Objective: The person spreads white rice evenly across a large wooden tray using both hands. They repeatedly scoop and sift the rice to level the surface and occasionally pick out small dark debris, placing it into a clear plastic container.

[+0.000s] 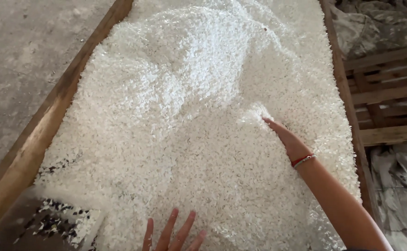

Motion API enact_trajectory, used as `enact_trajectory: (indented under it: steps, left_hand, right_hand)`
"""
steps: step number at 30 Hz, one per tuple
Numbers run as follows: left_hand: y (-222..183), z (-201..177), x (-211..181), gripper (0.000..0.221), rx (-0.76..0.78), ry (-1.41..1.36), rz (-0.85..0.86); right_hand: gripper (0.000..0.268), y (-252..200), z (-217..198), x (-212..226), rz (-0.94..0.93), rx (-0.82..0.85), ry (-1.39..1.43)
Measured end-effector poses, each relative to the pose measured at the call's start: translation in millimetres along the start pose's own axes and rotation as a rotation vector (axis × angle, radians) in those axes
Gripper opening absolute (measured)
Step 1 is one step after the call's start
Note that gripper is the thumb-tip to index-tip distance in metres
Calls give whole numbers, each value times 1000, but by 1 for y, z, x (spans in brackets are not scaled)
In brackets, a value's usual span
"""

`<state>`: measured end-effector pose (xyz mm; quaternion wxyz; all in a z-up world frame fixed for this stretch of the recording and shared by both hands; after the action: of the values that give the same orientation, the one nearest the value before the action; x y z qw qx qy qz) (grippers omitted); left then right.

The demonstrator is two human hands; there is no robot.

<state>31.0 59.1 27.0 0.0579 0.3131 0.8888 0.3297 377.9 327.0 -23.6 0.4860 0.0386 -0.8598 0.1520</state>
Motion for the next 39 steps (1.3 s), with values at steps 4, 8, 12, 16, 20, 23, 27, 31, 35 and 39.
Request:
enact_trajectory:
  steps: [4,8,12,16,20,23,27,31,35,39]
  left_hand:
    - [2,-1,1,61,8,16,6]
    - [-2,5,-1,37,-88,112,21]
    - [5,-7,-1,38,-53,58,27]
    - [4,-4,-1,41,-24,51,19]
    - [9,-11,0,38,-50,54,25]
    - [14,-18,0,50,-44,2,-8]
    - [14,-18,1,52,-43,10,7]
    - [12,-21,1,47,41,-31,25]
    - [12,-22,1,46,85,-82,13]
    - [13,-22,1,47,78,-81,16]
  right_hand:
    - [59,7,-15,-30,104,-66,185]
    - [80,-28,-25,48,-583,-96,-178]
    - [60,-47,-43,66,-499,-160,-145]
    - [73,-60,-56,67,-357,-221,-247]
    - [49,-38,-30,86,388,-182,908]
    - [88,-64,-71,42,-215,-257,-386]
    - [100,-58,-76,19,25,-273,-482]
    - [51,-58,-49,81,122,-292,177]
    - [44,-69,-29,92,520,-318,632]
    - [45,-81,-65,53,805,-477,265]
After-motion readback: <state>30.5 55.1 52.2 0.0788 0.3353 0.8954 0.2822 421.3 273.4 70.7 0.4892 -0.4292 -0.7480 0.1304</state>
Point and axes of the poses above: each hand's wrist, its own y-axis towards the middle knuckle, its own z-axis out of the palm, x = y × z, the point moved 8 cm from there along y, towards the middle knuckle, and after that the axes turned 8 degrees about z, right-handed, at the moved point
